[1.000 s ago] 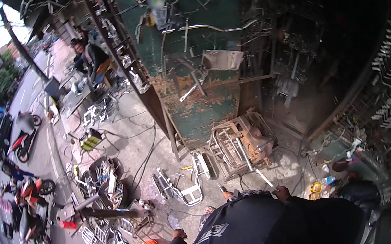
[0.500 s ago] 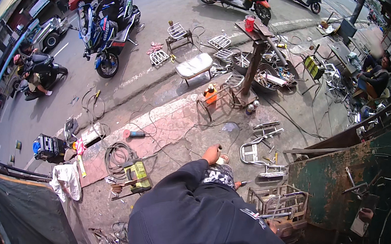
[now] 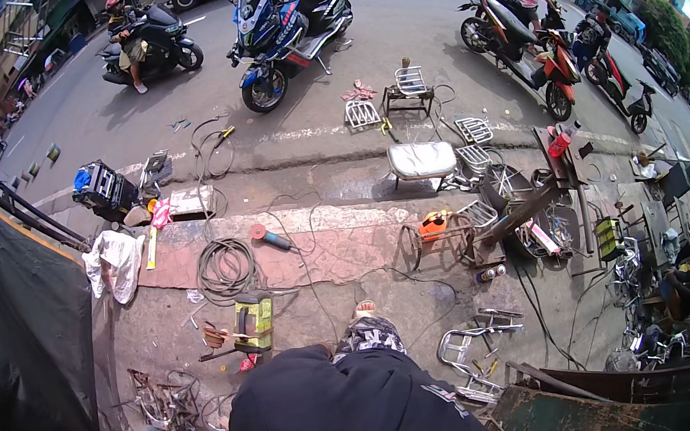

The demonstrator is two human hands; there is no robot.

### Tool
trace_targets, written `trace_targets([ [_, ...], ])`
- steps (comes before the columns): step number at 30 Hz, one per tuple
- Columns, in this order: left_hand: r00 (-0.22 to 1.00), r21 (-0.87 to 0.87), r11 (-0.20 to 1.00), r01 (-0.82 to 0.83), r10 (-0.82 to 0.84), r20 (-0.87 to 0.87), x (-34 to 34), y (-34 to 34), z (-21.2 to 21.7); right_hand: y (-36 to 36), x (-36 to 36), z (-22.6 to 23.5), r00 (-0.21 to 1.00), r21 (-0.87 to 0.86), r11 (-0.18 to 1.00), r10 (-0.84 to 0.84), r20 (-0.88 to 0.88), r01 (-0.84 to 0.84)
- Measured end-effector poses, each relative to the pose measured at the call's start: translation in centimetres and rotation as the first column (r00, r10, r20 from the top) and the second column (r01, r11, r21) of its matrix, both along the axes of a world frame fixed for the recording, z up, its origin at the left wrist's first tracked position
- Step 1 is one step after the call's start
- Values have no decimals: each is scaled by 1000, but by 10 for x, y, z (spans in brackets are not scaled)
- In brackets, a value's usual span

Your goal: The person measures and marks a metal rod, then uses a hammer to bend it into a specific shape on a metal vise. After shaping, the person shows the finished bent metal piece to a customer on a scooter.

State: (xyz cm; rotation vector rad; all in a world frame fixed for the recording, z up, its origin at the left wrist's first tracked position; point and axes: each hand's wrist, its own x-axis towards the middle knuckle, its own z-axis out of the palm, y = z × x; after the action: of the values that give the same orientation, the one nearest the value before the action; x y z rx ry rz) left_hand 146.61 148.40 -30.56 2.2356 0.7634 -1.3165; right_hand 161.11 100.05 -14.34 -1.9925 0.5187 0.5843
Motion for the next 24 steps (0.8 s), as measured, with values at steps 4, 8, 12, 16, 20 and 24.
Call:
trace_targets([
  [4, 965, 67, 985, -159, 141, 220, 85, 83, 16, 66, 70, 22, 997, -39, 996, 77, 5, -77],
  [8, 768, 31, 821, -570, 519, 375, 162, 227, 83, 145, 154, 46, 996, -49, 995, 82, 24, -81],
  [12, 349, -187, 702, -687, 545, 763, 199, 307, 135, 243, 285, 60, 902, -37, 954, 293, 316, -297],
  [16, 240, -331, 642, -692, 636, 734, 201, 331, 130, 337, 403, 54, 927, 138, 917, 364, 96, -374],
  [20, 281, -494, 321, -808, 947, 157, 166, 318, 72, 416, 455, 1, 739, -355, 721, 664, 113, -595],
  [24, 592, -154, 585, -796, 806, -5, 114, 338, 35, 495, 480, -91, 751, -648, 482, 622, -221, -590],
])
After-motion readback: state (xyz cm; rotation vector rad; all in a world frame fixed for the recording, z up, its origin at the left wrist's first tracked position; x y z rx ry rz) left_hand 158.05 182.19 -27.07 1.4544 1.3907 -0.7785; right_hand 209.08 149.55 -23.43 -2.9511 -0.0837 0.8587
